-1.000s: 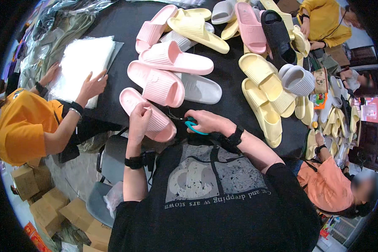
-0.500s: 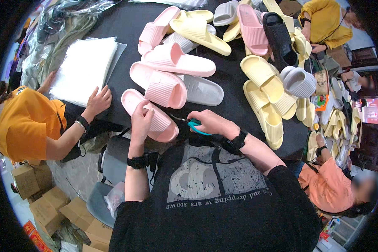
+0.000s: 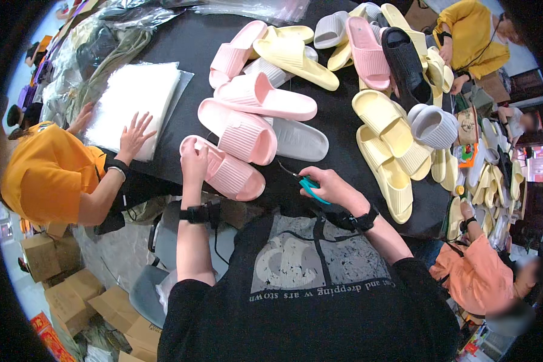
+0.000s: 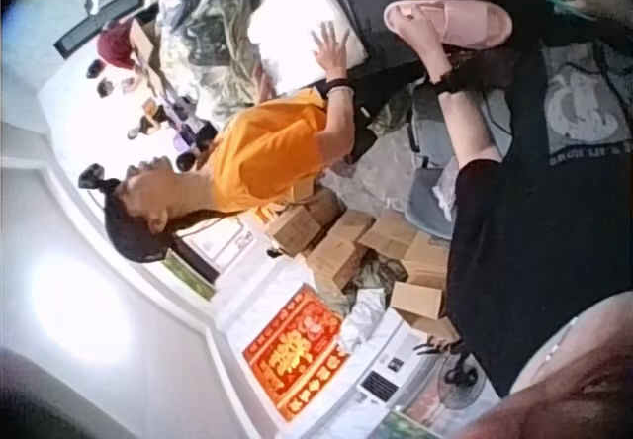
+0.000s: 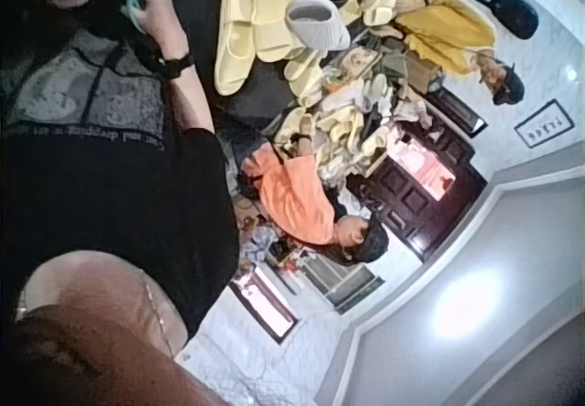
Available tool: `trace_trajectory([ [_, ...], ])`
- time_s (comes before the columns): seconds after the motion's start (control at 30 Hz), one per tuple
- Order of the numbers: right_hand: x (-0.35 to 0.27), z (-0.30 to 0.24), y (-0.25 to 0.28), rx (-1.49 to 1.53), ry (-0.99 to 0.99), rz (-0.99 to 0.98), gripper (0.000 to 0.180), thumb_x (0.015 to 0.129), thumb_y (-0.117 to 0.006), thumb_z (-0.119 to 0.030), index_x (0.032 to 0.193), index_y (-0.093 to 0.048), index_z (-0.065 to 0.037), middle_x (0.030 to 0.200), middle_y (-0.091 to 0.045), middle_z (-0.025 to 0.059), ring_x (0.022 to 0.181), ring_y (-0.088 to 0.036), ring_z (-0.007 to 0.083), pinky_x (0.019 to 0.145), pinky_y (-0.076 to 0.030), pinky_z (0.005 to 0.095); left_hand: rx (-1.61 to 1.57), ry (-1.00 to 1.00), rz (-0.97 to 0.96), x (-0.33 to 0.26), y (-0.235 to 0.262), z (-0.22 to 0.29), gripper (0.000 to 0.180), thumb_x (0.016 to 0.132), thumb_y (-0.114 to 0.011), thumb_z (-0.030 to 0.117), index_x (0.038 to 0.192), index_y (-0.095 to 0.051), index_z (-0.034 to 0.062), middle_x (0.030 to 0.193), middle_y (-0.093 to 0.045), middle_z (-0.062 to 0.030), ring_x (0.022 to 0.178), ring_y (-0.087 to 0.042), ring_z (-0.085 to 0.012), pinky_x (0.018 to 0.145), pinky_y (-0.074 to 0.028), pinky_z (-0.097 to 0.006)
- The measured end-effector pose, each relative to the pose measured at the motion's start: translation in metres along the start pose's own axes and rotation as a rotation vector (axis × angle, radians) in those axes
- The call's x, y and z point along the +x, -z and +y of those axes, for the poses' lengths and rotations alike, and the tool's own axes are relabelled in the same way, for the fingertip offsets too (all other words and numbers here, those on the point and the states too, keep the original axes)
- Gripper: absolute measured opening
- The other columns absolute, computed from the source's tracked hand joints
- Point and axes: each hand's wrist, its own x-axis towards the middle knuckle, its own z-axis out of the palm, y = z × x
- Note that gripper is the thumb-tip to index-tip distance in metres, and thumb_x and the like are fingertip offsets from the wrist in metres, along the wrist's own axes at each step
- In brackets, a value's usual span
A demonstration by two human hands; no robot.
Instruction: Trim excess material from rubber or foam sandals using a pair of scissors.
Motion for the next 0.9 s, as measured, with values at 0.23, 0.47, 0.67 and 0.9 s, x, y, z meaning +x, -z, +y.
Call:
trace_trajectory([
  [0.23, -0.002, -0.005, -0.004, 0.0, -0.013, 0.006, 0.037, 0.078, -0.072, -0.022, 0.107, -0.057, -0.005, 0.079, -0.066, 0.0167, 0.074, -0.067, 0.0271, 0.067, -0.051, 0.0362, 0.165, -0.174, -0.041, 0.026, -0.008, -0.01, 0.021, 0.081, -0.059, 0.015, 0.093, -0.064, -0.0015, 0.083, -0.065, -0.0184, 0.084, -0.063, -0.0326, 0.08, -0.047, -0.041],
  [0.47, -0.003, 0.002, -0.005, -0.026, -0.012, 0.049, 0.036, 0.078, -0.072, -0.021, 0.106, -0.058, -0.005, 0.081, -0.066, 0.0172, 0.076, -0.067, 0.0276, 0.067, -0.051, 0.0358, -0.193, 0.017, 0.251, 0.015, 0.035, -0.02, 0.013, 0.085, -0.056, 0.01, 0.085, -0.061, -0.0024, 0.071, -0.062, -0.0098, 0.063, -0.058, -0.017, 0.06, -0.047, -0.031],
  [0.67, 0.0, 0.011, -0.012, -0.022, -0.032, 0.025, 0.041, 0.077, -0.073, -0.021, 0.11, -0.055, -0.004, 0.078, -0.064, 0.0173, 0.072, -0.065, 0.027, 0.066, -0.049, 0.0359, -0.233, 0.106, 0.468, -0.023, 0.108, -0.051, 0.015, 0.09, -0.057, 0.015, 0.092, -0.059, -0.0001, 0.071, -0.054, -0.0011, 0.054, -0.048, -0.0071, 0.049, -0.041, -0.022],
  [0.9, 0.004, 0.002, -0.017, -0.047, 0.003, -0.024, 0.04, 0.076, -0.072, -0.019, 0.11, -0.055, -0.005, 0.079, -0.064, 0.0168, 0.075, -0.065, 0.0269, 0.067, -0.05, 0.035, 0.078, 0.208, 0.335, -0.098, 0.139, -0.131, 0.011, 0.087, -0.053, 0.012, 0.091, -0.059, 0.0042, 0.073, -0.061, -0.0079, 0.058, -0.057, -0.0147, 0.055, -0.045, -0.028],
])
